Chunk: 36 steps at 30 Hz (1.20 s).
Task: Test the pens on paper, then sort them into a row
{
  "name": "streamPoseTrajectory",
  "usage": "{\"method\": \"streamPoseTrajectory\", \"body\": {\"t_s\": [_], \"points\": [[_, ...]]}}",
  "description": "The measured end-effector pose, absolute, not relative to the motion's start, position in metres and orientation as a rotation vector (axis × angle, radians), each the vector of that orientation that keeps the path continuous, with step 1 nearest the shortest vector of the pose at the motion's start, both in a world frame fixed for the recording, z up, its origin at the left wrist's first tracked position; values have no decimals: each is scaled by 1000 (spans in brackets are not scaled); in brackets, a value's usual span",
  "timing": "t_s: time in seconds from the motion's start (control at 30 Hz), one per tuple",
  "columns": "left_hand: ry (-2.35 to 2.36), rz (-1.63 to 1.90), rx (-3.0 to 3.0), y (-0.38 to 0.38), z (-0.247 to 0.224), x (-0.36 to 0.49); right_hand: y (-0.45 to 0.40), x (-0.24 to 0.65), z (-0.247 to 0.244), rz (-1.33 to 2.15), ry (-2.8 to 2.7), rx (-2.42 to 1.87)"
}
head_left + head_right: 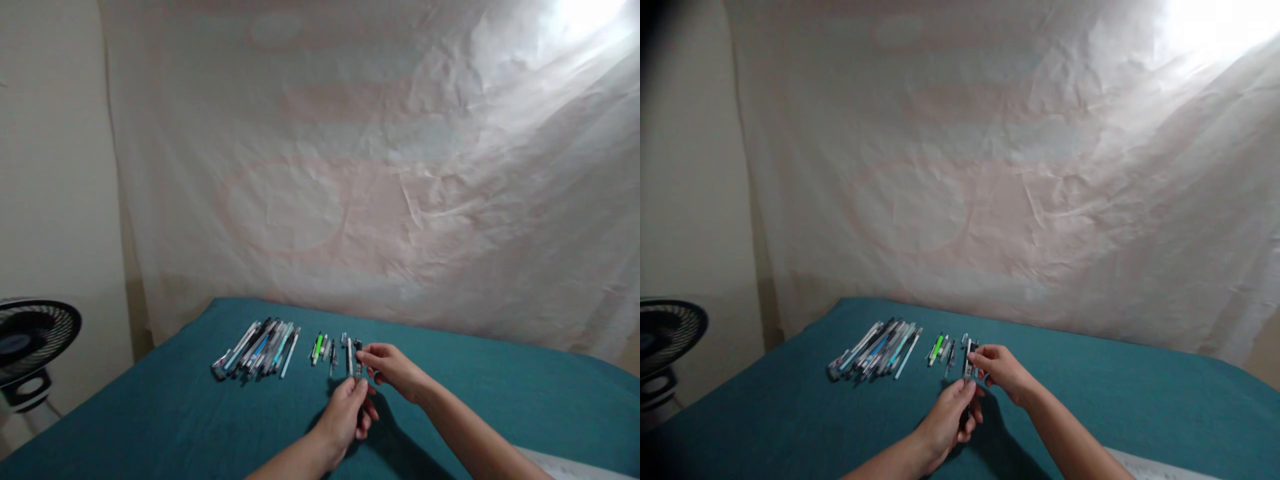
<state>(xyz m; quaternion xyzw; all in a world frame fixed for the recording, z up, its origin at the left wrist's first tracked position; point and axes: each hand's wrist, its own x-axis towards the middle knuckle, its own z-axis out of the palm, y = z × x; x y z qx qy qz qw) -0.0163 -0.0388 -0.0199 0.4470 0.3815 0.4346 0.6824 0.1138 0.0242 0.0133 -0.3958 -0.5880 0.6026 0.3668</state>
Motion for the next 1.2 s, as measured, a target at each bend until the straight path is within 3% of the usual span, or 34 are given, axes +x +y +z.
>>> {"method": "streamPoseTrajectory", "body": {"t_s": [0.43,0.97,1.2], "points": [[846,1100,921,-37,-30,-16,100,130,-20,1339,-1314,-1389],[833,929,1030,-37,-24,-18,107,120,-33,1076,-1500,-1544],[1157,890,1586,-22,-9,-32,85,123,-38,896,-1685,-1591]]}}
